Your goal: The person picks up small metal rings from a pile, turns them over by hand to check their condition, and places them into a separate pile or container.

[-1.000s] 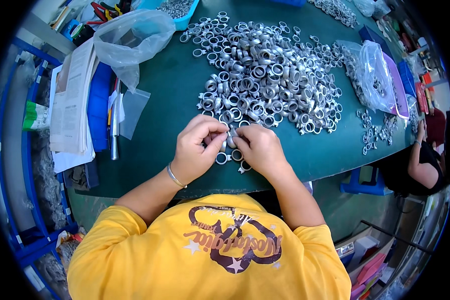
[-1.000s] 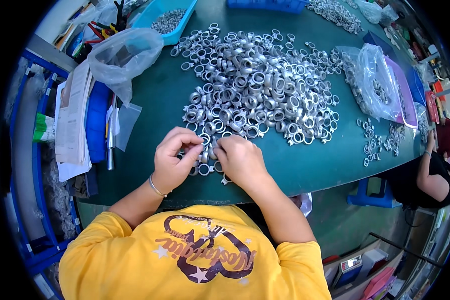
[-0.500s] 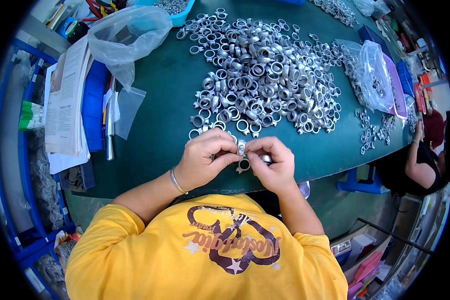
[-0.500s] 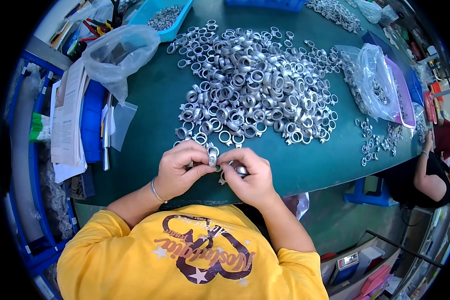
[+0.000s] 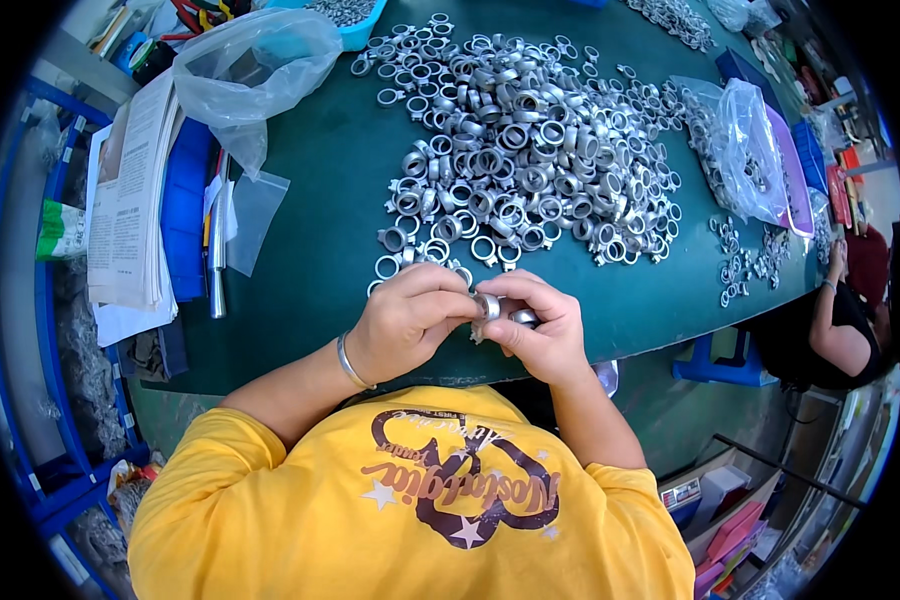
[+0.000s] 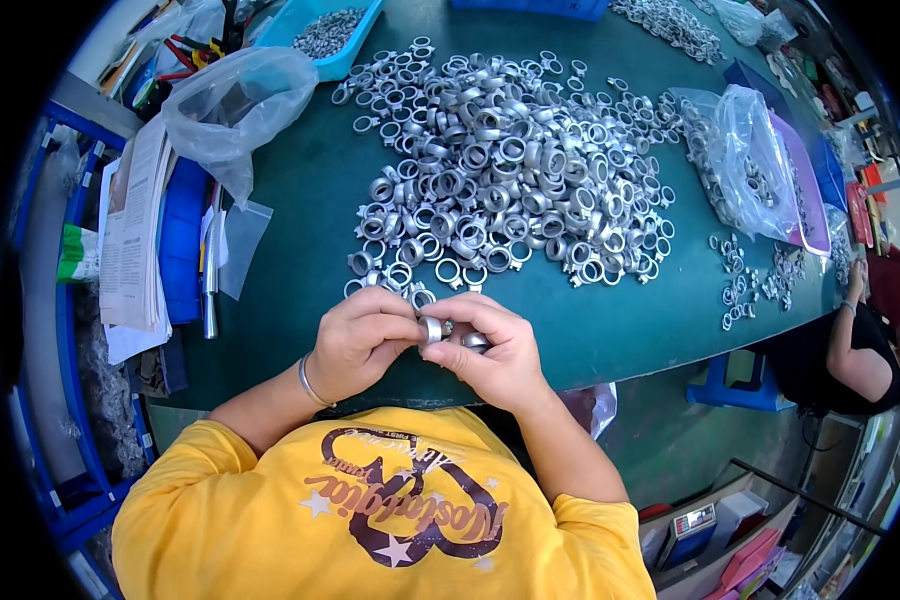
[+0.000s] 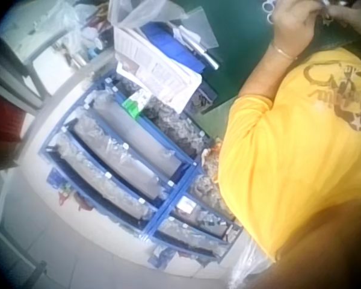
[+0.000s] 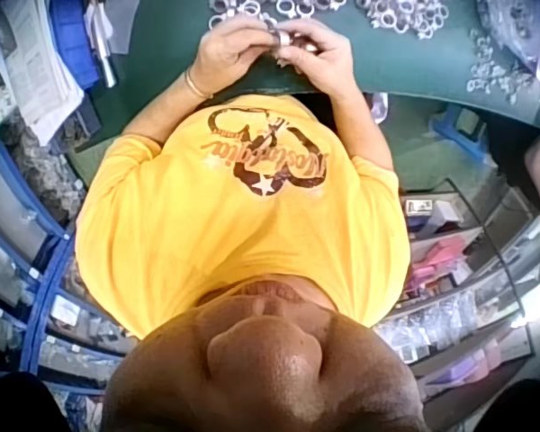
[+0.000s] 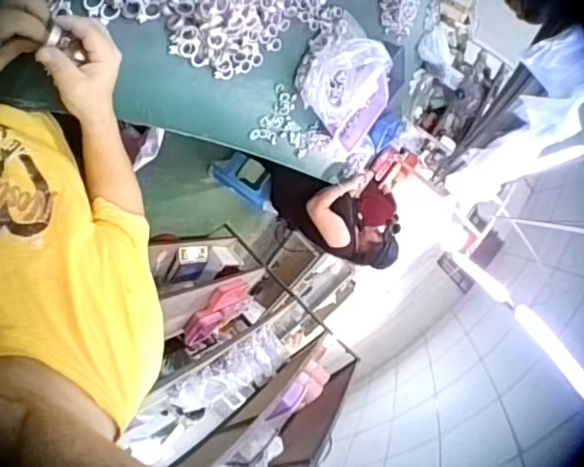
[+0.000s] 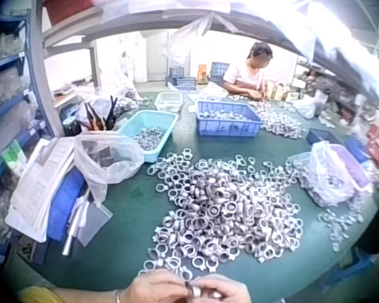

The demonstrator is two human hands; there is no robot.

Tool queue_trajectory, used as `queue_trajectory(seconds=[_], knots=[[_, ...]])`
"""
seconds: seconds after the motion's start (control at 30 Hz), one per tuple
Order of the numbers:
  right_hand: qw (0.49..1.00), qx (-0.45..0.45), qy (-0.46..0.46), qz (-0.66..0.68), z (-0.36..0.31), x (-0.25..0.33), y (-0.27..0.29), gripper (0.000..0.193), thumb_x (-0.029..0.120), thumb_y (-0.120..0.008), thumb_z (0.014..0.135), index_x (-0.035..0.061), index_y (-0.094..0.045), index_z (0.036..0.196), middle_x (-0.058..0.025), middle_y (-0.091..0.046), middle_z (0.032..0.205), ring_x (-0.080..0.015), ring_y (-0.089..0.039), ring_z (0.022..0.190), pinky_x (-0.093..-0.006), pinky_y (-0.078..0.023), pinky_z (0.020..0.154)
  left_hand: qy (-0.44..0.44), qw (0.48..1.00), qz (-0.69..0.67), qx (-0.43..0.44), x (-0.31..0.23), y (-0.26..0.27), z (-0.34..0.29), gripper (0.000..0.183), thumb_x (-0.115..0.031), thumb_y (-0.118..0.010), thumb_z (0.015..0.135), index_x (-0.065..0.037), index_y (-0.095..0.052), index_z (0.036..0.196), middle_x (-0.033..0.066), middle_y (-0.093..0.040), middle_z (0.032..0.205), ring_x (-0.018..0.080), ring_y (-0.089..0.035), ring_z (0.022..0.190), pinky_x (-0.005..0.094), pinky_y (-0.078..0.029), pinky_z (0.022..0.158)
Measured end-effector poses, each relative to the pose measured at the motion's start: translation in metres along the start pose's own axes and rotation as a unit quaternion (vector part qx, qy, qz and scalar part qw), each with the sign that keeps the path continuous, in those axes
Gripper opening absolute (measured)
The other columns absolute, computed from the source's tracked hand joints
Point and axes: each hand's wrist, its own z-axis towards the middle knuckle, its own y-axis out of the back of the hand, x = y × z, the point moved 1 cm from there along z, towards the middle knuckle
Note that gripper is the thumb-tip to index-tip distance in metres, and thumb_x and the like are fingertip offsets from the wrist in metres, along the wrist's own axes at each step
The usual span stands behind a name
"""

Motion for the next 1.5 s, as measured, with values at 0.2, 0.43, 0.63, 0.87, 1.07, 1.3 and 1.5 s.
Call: queue_trajectory(seconds=[0.2, 0.43, 0.63, 0.87, 1.07, 1.3, 1.5], knots=[[0.975, 0.018, 0.016, 0.22, -0.002, -0.007, 0.005, 0.026, -0.001, -0.066, 0.076, -0.0009, -0.062, 0.103, -0.0138, -0.059, 0.099, -0.011, -0.053, 0.067, -0.0211, -0.041, 0.053, 0.055, 0.995, -0.05, -0.067, 0.002, 0.008, -0.002, 0.021, 0.009, -0.068, 0.076, -0.002, -0.057, 0.09, 0.0095, -0.059, 0.088, 0.0142, -0.057, 0.073, 0.0229, -0.046, 0.062], [0.989, 0.002, -0.137, 0.062, 0.01, -0.007, 0.012, 0.011, 0.007, -0.068, 0.079, 0.0015, -0.063, 0.088, -0.0052, -0.058, 0.075, -0.0128, -0.057, 0.067, -0.0224, -0.043, 0.049, 0.122, 0.983, -0.039, -0.131, 0.023, 0.025, -0.008, 0.015, 0.009, -0.065, 0.078, 0.001, -0.058, 0.087, 0.0071, -0.056, 0.091, 0.011, -0.056, 0.077, 0.0197, -0.046, 0.066], [0.914, 0.005, 0.061, -0.401, 0.027, -0.009, -0.014, 0.015, 0.011, -0.076, 0.071, 0.0051, -0.068, 0.083, -0.0081, -0.058, 0.071, -0.0217, -0.059, 0.061, -0.0311, -0.048, 0.057, 0.148, 0.986, -0.028, -0.075, 0.01, 0.019, -0.004, 0.01, 0.006, -0.066, 0.078, 0.001, -0.062, 0.085, 0.0063, -0.058, 0.089, 0.0093, -0.056, 0.072, 0.0189, -0.045, 0.061], [0.958, 0.012, 0.137, -0.252, 0.017, 0.001, -0.006, 0.012, -0.001, -0.073, 0.072, 0.0026, -0.066, 0.081, -0.0085, -0.064, 0.08, -0.0164, -0.063, 0.062, -0.0277, -0.05, 0.055, 0.175, 0.978, -0.114, 0.014, 0.014, 0.009, -0.009, 0.015, -0.005, -0.077, 0.073, -0.001, -0.065, 0.082, 0.0036, -0.06, 0.081, 0.0072, -0.052, 0.062, 0.0187, -0.041, 0.054], [0.98, -0.046, 0.081, -0.177, 0.005, 0.004, -0.007, 0.011, -0.004, -0.064, 0.081, 0.0005, -0.061, 0.091, -0.0067, -0.066, 0.083, -0.0094, -0.063, 0.068, -0.0219, -0.049, 0.059, 0.165, 0.979, -0.117, 0.01, 0.003, 0.004, -0.003, 0.017, -0.006, -0.078, 0.072, -0.001, -0.065, 0.081, 0.0031, -0.058, 0.082, 0.0074, -0.052, 0.06, 0.0193, -0.042, 0.052], [0.977, -0.019, -0.192, 0.094, 0.005, -0.007, -0.003, 0.029, 0.025, -0.052, 0.097, -0.0008, -0.063, 0.089, -0.0026, -0.062, 0.072, -0.0053, -0.049, 0.053, -0.0185, -0.039, 0.048, 0.141, 0.986, -0.082, 0.037, 0.002, 0.004, -0.004, 0.014, -0.007, -0.076, 0.073, -0.003, -0.064, 0.079, 0.0028, -0.058, 0.08, 0.0095, -0.055, 0.059, 0.0215, -0.044, 0.051], [0.981, 0.024, -0.17, 0.091, 0.005, -0.008, -0.005, 0.024, 0.022, -0.054, 0.095, -0.0001, -0.064, 0.092, -0.0013, -0.061, 0.075, -0.0049, -0.052, 0.058, -0.0181, -0.038, 0.049, 0.068, 0.996, -0.031, 0.041, 0.002, 0.003, -0.003, 0.013, -0.001, -0.074, 0.073, -0.003, -0.064, 0.079, 0.0033, -0.057, 0.079, 0.0103, -0.054, 0.061, 0.0214, -0.044, 0.053]])
